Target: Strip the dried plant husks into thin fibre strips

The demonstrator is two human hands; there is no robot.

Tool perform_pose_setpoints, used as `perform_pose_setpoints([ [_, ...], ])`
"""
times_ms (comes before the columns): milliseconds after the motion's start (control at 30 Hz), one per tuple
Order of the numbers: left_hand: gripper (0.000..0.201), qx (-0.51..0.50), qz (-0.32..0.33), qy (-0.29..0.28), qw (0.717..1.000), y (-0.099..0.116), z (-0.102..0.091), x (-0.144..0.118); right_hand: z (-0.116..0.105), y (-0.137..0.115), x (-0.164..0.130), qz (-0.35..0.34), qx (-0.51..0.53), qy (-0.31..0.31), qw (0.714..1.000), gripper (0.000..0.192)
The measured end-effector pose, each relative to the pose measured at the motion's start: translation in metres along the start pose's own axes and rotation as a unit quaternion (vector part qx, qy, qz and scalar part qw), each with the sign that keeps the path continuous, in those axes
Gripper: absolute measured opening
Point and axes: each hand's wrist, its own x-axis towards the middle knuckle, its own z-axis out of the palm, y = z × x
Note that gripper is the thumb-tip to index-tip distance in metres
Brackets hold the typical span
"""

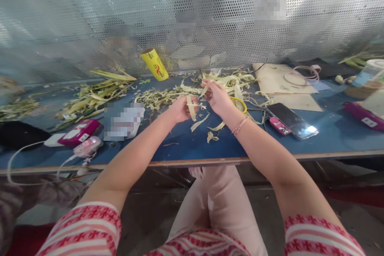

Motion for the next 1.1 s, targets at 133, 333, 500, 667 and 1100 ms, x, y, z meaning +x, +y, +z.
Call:
perform_pose_setpoints([
  [133, 0.041, -0.014, -0.029, -0.017, 0.999, 0.001, -0.003, 0.002, -0.007, -0.007, 0.006, -0.029, 0.041, -0.006, 0.999, 0.009],
  [333, 0.032, 0.009, 0.021, -0.016, 1.0, 0.0, -0.001, -0.001, -0.018, -0.016, 0.018, -0.162, 0.002, -0.025, 0.987, 0.007],
  [500, 0.033, 0.019, 0.071, -0.027, 0.997, -0.001, 0.0, 0.0, -0.019, -0.014, 0.012, -0.293, -0.28, -0.104, 0.908, 0.017],
  [667, 0.032, 0.018, 0.1, -0.037, 0.994, -0.001, 0.001, -0.002, -0.018, -0.008, 0.007, -0.321, -0.428, -0.156, 0.83, 0.031],
  [1100, 0.038, -0.025, 0.067, -0.049, 0.996, 0.003, 0.005, -0.007, -0.012, -0.006, 0.004, -0.302, -0.408, -0.116, 0.854, 0.027],
])
